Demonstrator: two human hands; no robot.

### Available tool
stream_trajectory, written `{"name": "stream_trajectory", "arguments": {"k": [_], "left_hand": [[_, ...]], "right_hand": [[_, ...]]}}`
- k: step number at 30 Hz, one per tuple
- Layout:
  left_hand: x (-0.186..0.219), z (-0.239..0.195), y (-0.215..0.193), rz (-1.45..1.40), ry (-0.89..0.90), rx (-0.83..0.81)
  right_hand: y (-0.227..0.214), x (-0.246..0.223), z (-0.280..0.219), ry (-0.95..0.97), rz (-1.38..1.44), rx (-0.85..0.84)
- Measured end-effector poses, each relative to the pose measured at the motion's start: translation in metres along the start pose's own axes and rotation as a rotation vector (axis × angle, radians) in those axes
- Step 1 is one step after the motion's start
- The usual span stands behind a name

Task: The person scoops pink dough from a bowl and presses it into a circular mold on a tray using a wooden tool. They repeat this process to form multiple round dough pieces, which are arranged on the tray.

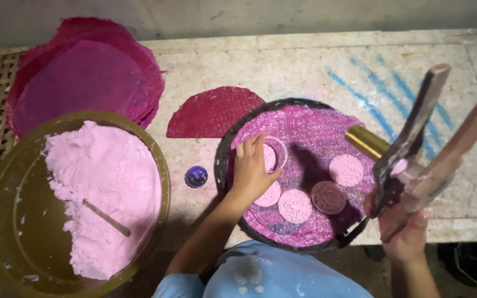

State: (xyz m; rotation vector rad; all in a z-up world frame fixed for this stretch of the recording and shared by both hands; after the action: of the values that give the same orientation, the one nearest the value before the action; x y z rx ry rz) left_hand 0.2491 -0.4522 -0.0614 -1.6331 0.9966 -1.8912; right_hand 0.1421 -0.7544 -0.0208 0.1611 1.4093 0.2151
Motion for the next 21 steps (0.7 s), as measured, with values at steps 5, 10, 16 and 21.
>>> {"name": "stream_trajectory", "arguments": {"k": [5, 10, 16, 21], "left_hand": [[0.028, 0.015, 0.029, 0.07, 0.075, -0.188], [0.023, 0.008, 0.046, 0.086, 0.205, -0.221], [-0.002, -0.02, 0.032, 0.243, 0.265, -0.267], [0.009, 0.019, 0.003, -1.162, 0.372, -0.397]], "right_hand": [[-0.013, -0.003, -0.011, -0.009, 0.076, 0.017], [-0.02, -0.003, -0.027, -0.006, 0.048, 0.022], [-0.031, 0.003, -0.033, 0.15, -0.079, -0.032], [-0.02, 0.022, 0.001, 0.494, -0.192, -0.324]]}}
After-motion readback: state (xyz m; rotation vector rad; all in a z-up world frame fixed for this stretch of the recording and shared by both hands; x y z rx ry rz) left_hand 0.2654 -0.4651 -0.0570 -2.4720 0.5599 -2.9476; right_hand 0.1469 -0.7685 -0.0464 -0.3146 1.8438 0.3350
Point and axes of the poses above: each hand's wrist, its own z-axis towards the middle knuckle, its own y-axis out of the palm, x = y × z, the point moved 4 cm from there along z, towards the middle knuckle, and after that the axes turned 8 degrees about -x, right-handed, at the moved point
